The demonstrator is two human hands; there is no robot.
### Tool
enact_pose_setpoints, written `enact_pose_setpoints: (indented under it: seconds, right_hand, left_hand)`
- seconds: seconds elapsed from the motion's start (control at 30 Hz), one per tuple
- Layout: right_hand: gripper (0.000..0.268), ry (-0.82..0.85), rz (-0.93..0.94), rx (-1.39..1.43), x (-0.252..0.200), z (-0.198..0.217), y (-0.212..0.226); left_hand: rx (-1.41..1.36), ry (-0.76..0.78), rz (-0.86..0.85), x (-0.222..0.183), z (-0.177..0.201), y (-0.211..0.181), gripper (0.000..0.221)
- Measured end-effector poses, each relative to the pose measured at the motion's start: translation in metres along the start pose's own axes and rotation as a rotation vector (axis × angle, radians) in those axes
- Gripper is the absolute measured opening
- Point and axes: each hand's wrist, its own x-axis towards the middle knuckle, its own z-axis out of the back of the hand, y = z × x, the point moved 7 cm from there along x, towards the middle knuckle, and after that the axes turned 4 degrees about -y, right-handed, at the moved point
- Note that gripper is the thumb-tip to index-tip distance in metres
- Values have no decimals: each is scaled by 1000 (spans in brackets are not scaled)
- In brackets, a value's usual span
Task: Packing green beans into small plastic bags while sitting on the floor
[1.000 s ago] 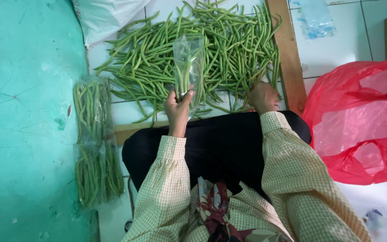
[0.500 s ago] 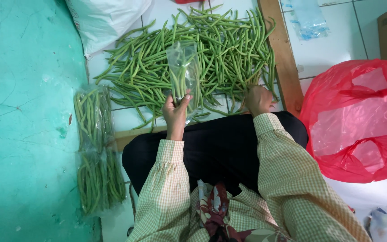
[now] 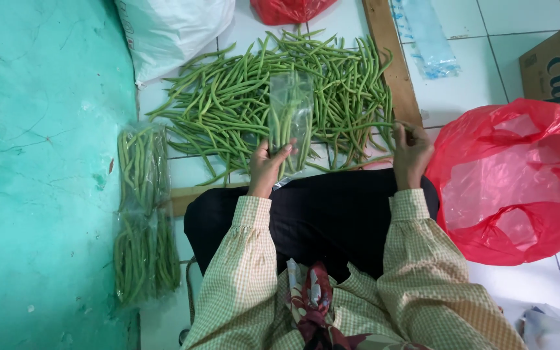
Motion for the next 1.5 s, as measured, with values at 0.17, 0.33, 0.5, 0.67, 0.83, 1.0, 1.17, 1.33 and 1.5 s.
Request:
enact_pose_setpoints:
  seconds: [0.17,0.33,0.5,0.67,0.83,1.0,1.17,1.33,1.5]
  right_hand:
    - [12,-110,-79,378,34,56,69]
    - [21,-198,-53,697,61,96,151]
    - [26,-263,91,688,68,111,207]
    - [23,-275,141,722,70,96,220]
    - [23,-261,140,744,67,74,216]
    - [22,-151,206,640,60,43,210]
    - [23,-102,268,622,46,26,227]
    - [16,-159,475,609,50,51,242]
    - [25,-167,510,539,46,62,275]
  left_hand:
    - [254,107,-141,7,-1,12,28]
    - [378,204,-201,3,-9,10,33]
    - [461,264,-155,1,-12,19,38]
    - [464,304,-173,-2,-15,20,40]
    - [434,318,-169,-1,-15,26,40]
    - [395,345,-154,-4,-18,24,36]
    - [404,323,-153,0,-17,26,38]
    - [492,321,-180,-2,-16,23,42]
    - [502,314,-176,0,-18,25,40]
